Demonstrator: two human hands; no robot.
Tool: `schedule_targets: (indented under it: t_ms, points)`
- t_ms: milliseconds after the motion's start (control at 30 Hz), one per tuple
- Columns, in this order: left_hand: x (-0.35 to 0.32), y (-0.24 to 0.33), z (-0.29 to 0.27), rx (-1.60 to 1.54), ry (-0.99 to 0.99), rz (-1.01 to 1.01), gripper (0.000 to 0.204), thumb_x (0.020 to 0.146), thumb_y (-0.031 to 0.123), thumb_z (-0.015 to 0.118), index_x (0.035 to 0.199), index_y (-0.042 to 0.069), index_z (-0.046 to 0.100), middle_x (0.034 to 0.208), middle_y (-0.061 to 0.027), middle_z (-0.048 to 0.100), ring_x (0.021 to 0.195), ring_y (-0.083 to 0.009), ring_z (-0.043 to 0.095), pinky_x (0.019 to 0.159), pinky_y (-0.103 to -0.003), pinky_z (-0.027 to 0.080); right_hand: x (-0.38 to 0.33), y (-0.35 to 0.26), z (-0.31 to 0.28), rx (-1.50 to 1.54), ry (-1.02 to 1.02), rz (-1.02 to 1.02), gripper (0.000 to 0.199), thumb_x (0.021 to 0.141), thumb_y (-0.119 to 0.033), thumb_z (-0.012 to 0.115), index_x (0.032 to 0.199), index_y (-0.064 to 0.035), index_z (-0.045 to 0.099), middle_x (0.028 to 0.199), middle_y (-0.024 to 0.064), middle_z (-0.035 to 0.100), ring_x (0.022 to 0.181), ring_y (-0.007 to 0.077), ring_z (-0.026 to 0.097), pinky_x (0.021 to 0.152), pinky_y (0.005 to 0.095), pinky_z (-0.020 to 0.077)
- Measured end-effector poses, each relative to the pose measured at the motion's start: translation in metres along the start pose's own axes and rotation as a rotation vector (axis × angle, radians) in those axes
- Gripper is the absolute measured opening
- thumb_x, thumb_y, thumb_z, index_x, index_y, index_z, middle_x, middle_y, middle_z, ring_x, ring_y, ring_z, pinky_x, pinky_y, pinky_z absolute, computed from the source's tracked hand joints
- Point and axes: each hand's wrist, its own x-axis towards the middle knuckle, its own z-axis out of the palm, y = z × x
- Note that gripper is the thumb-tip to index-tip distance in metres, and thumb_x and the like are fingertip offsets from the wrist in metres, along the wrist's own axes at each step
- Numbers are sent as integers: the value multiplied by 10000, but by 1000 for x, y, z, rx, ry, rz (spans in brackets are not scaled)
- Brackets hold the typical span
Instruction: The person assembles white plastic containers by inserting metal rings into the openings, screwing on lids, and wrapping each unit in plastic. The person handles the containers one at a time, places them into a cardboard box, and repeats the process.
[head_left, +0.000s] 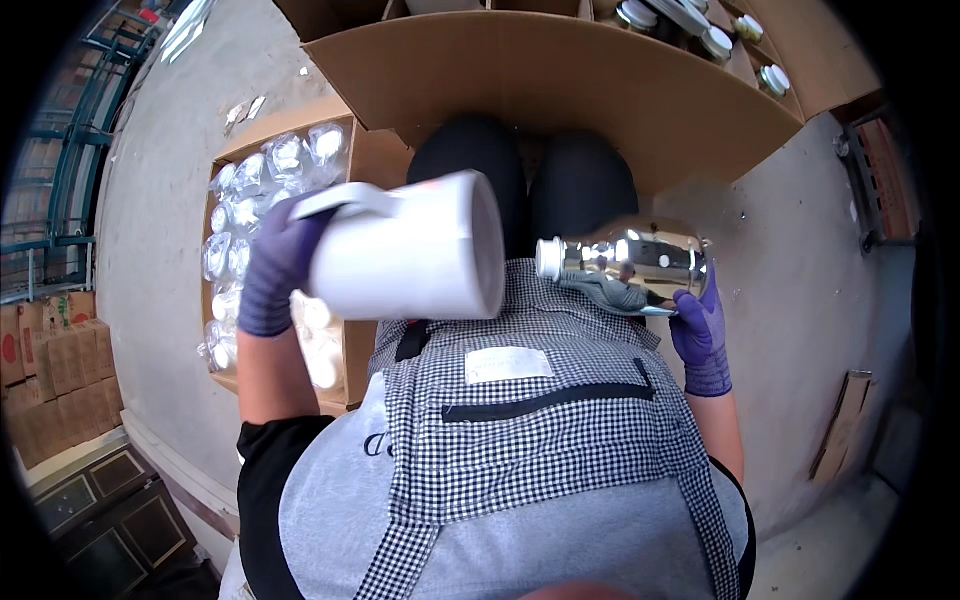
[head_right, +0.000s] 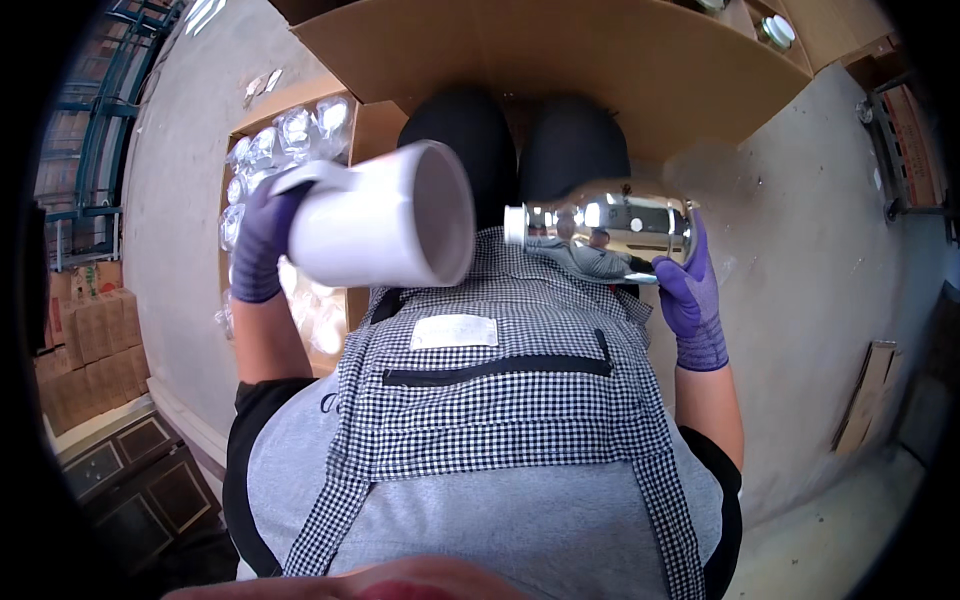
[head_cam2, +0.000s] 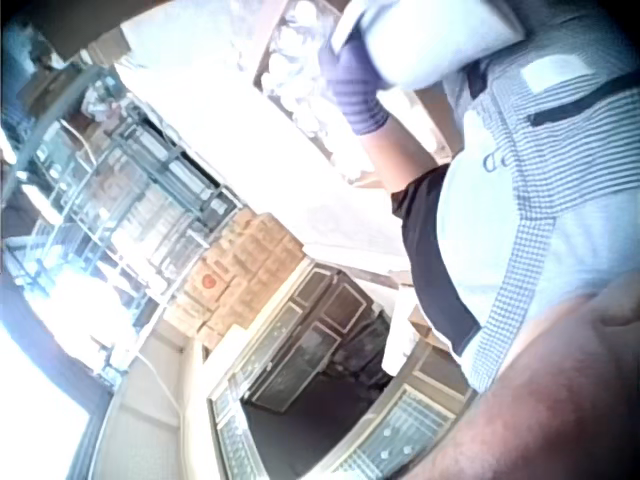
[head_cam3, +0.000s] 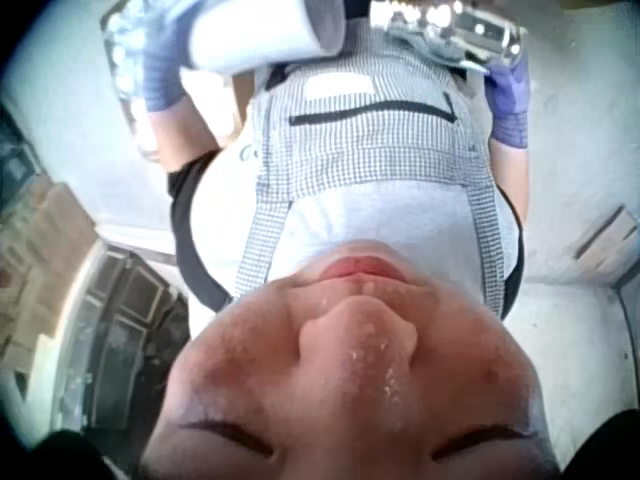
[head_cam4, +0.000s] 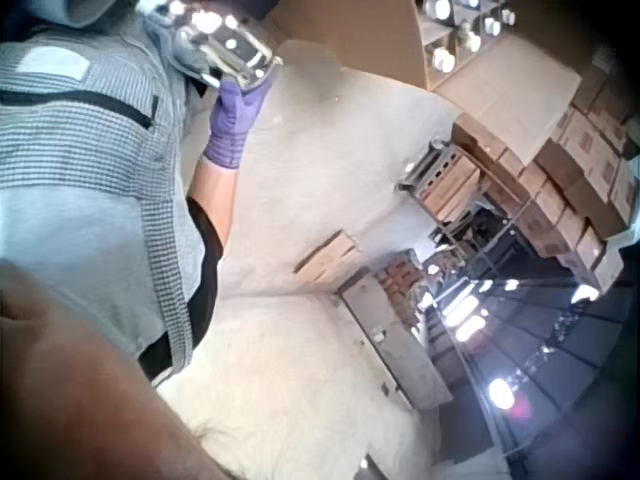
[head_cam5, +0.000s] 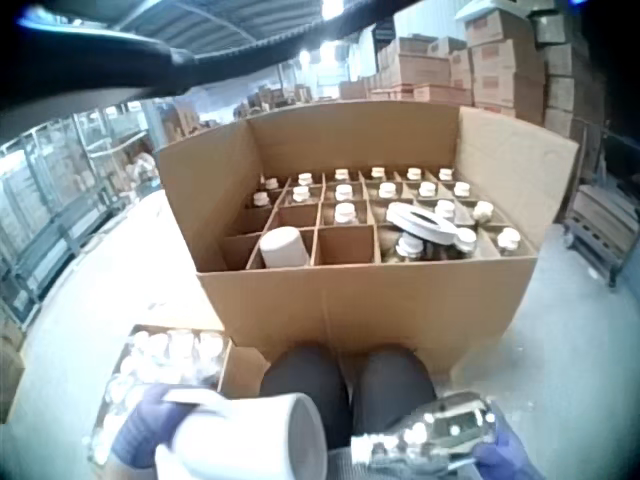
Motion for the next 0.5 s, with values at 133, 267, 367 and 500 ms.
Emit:
schedule_targets:
  t_ms: [133,267,367,500]
  points:
    - [70,72,89,-275,-79,-148,332,1008,283,560,1162,22,694,989,-115,744,910,-177,724,808,-298,573,2,-11,22,-57,13,-75,1043,733,-378,809,1559,-56,259,1413,163,462,1321,283,475,1126,405,381]
    - [111,123,139,-339,-388,-107,503,907,377,652,1272,30,634,1101,-141,705,1004,-223,678,916,-338,527,11,0,2,-343,20,-113,1045,726,-456,825,1542,-55,310,1479,163,450,1310,300,509,1117,421,393]
    - [94,104,143,-635,-454,-68,733,853,382,724,1429,15,458,1304,-148,593,1206,-240,571,1055,-366,444,2,7,-24,-508,-11,37,903,795,-371,804,1512,-38,367,1475,162,484,1308,285,519,1113,409,395]
    - [53,107,159,-845,-199,-145,892,803,386,781,1495,13,360,1375,-149,534,1278,-249,517,1114,-382,387,6,10,-37,-772,-171,26,817,822,-283,806,1488,-32,404,1431,159,535,1310,272,521,1116,399,399]
